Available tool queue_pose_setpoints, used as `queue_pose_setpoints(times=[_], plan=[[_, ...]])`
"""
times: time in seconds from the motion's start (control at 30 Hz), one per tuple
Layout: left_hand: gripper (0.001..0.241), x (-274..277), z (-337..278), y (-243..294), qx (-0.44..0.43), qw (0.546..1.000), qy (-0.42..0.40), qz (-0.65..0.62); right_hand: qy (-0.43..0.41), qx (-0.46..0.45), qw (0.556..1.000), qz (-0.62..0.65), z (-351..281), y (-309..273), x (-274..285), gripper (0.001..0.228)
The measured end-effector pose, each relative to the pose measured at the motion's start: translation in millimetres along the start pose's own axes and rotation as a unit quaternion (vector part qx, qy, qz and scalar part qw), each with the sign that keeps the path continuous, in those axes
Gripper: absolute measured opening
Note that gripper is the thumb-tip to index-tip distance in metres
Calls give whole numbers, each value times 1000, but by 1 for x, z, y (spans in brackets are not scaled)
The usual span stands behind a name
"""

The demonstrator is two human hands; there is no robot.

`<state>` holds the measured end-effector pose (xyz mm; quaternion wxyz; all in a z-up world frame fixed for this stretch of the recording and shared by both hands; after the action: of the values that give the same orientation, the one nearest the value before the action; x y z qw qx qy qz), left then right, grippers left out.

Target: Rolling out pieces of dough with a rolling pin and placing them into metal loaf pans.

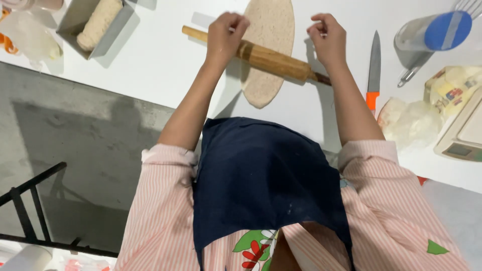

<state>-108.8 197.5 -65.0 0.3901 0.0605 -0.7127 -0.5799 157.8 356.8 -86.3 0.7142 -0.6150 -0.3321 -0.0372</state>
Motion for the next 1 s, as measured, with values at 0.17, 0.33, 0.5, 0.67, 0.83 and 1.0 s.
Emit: queue_pose_setpoints(times=[0.17,0.33,0.5,0.67,0.83,1.0], plan=[[31,-66,69,-41,-131,988,77,31,51,-45,997,-24,52,35,-65,21],[45,-96,73,-33,0,995,53,86,70,-102,991,-60,55,18,-94,11],[40,-113,71,-48,180,969,-99,138,11,-154,983,-97,46,0,-101,14],[32,-58,51,23,-299,951,38,64,-40,-61,997,-37,24,-27,-89,14],[33,-69,44,-19,79,978,-184,-62,-43,-50,998,14,15,-43,-80,20],[44,-96,55,-27,113,982,-143,55,19,98,987,-124,21,-9,-101,41]])
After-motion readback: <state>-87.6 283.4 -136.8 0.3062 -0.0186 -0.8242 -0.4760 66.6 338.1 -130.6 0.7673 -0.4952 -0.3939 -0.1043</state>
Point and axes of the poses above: each hand's wrist, its own z-axis towards the middle knuckle, its own x-axis out of the back of the hand, y = z × x, the point moved 5 cm from there along z, towards the middle knuckle, and after that the axes turned 11 degrees about y, right-handed, at the moved point
